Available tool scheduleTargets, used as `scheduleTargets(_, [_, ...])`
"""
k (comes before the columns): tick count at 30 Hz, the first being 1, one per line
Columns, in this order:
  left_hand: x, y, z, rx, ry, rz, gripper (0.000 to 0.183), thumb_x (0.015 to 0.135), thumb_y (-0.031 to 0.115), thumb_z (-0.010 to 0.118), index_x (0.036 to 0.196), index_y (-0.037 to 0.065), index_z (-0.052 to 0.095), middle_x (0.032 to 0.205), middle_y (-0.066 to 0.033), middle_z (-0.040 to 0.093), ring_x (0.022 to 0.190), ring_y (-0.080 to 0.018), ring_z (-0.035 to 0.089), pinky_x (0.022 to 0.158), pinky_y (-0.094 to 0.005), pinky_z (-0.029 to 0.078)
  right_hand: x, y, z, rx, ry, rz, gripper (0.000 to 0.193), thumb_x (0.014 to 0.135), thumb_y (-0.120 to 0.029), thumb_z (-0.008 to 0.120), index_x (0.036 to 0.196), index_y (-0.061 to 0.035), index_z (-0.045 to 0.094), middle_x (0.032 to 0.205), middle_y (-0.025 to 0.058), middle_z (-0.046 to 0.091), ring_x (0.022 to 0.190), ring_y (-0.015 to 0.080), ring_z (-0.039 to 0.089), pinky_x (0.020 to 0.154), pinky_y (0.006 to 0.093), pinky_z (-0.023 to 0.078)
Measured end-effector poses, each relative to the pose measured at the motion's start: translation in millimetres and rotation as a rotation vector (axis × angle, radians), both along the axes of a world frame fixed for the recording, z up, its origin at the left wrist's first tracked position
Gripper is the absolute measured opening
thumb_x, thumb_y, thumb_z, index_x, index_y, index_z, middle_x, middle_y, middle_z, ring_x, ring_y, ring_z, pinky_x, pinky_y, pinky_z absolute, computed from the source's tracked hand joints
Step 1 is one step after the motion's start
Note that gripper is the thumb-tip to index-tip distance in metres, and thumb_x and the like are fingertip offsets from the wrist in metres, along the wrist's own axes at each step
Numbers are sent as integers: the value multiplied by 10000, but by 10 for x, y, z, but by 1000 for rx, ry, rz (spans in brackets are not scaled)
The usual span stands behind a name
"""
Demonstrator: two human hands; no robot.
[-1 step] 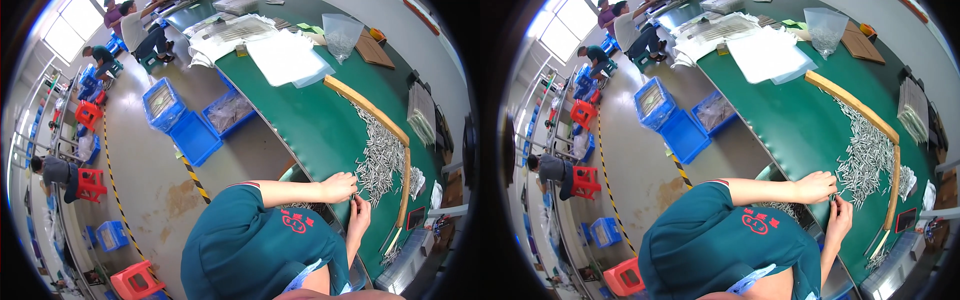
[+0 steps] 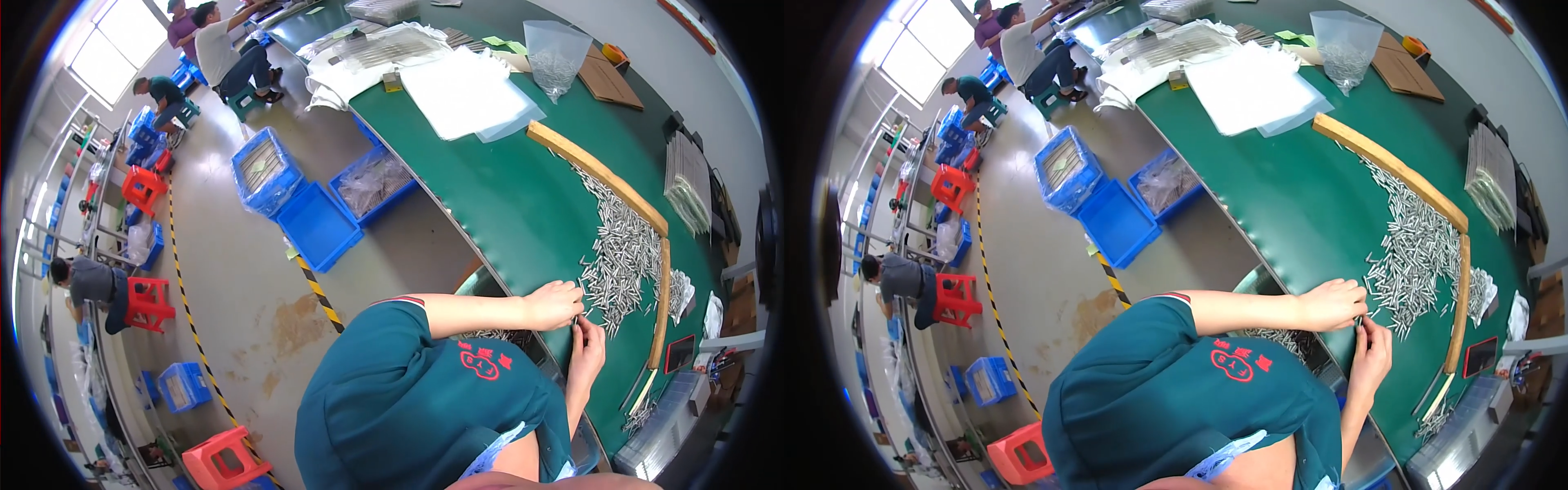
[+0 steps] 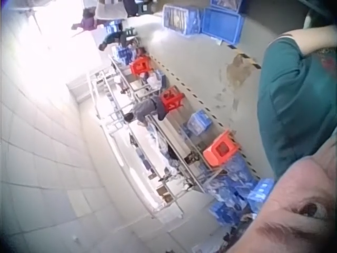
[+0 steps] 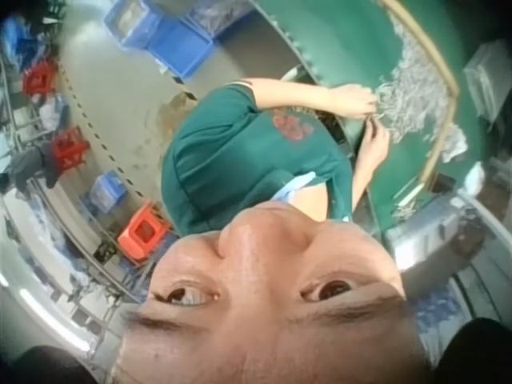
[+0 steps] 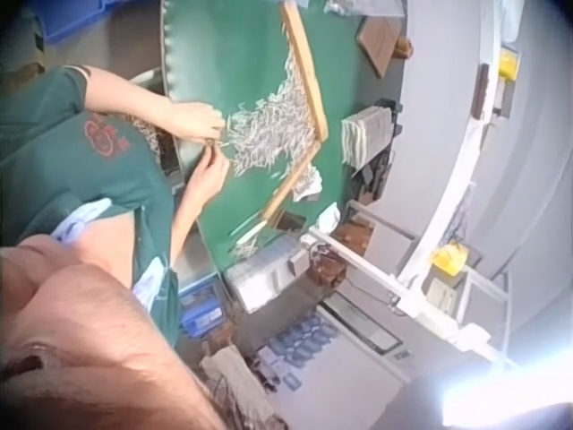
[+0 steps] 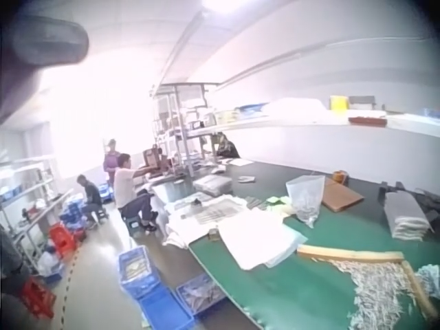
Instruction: Sorting and inspecting small metallic pins at a manufacturing workbench and placing them into a tray.
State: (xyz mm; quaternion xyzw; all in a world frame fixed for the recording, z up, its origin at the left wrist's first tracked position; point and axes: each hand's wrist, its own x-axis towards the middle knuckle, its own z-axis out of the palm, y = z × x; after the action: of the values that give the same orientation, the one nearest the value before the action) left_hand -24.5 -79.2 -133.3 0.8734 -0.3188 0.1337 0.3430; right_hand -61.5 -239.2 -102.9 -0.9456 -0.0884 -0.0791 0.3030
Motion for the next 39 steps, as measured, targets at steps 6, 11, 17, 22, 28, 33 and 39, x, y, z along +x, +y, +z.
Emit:
scheduleTargets(6, [-11, -23, -2, 37, 23, 46, 245, 681, 189, 696, 853, 75, 564, 885, -69, 499, 879, -236, 502, 737, -356, 433, 6, 58, 55, 38, 26, 11, 134, 843, -120, 604, 951, -47, 635, 868, 74, 609, 697, 202, 593, 613, 305, 470])
scheduleTargets(11, [-35, -3, -9, 45, 13, 56, 262, 674, 198, 706, 866, 85, 568, 888, -62, 497, 874, -230, 501, 733, -354, 427, -78, -50, 51, 79, 17, -52, 128, 844, -123, 605, 940, -42, 631, 840, 67, 602, 676, 181, 579, 616, 299, 468])
scheduleTargets(17, [-83, -67, 60, -45, -3, -36, 232, 661, 198, 718, 837, 115, 591, 882, -41, 485, 861, -216, 491, 708, -346, 404, -188, -129, 41, 75, 37, -110, 124, 840, -130, 613, 924, -39, 622, 817, 65, 598, 663, 174, 567, 620, 296, 466])
scheduleTargets(22, [-75, -85, -10, -39, 7, -30, 187, 681, 174, 699, 822, 110, 594, 892, -44, 493, 866, -219, 492, 710, -341, 405, -191, -49, 23, 75, 42, -115, 126, 836, -125, 617, 932, -43, 616, 815, 60, 598, 654, 171, 561, 611, 290, 465])
scheduleTargets(28, [-100, 28, -40, -83, -25, -4, 147, 693, 130, 666, 814, 94, 591, 886, -34, 498, 878, -216, 488, 729, -330, 417, -153, 75, 57, 98, 37, -55, 165, 823, -85, 621, 983, -44, 621, 792, 49, 581, 641, 144, 552, 600, 274, 461])
scheduleTargets(33, [-94, -4, -70, -40, -77, 24, 131, 681, 103, 627, 806, 85, 589, 868, -20, 501, 854, -204, 480, 707, -314, 417, -160, 90, 49, 96, 32, -46, 179, 819, -78, 622, 994, -44, 620, 783, 47, 576, 638, 141, 551, 601, 271, 462])
scheduleTargets(39, [-79, -20, -45, -20, -82, 42, 133, 672, 97, 615, 802, 93, 586, 841, -14, 497, 816, -200, 478, 683, -318, 412, -223, 54, 54, 88, 61, -69, 205, 829, -84, 625, 1027, -31, 611, 820, 37, 587, 667, 108, 541, 631, 238, 458])
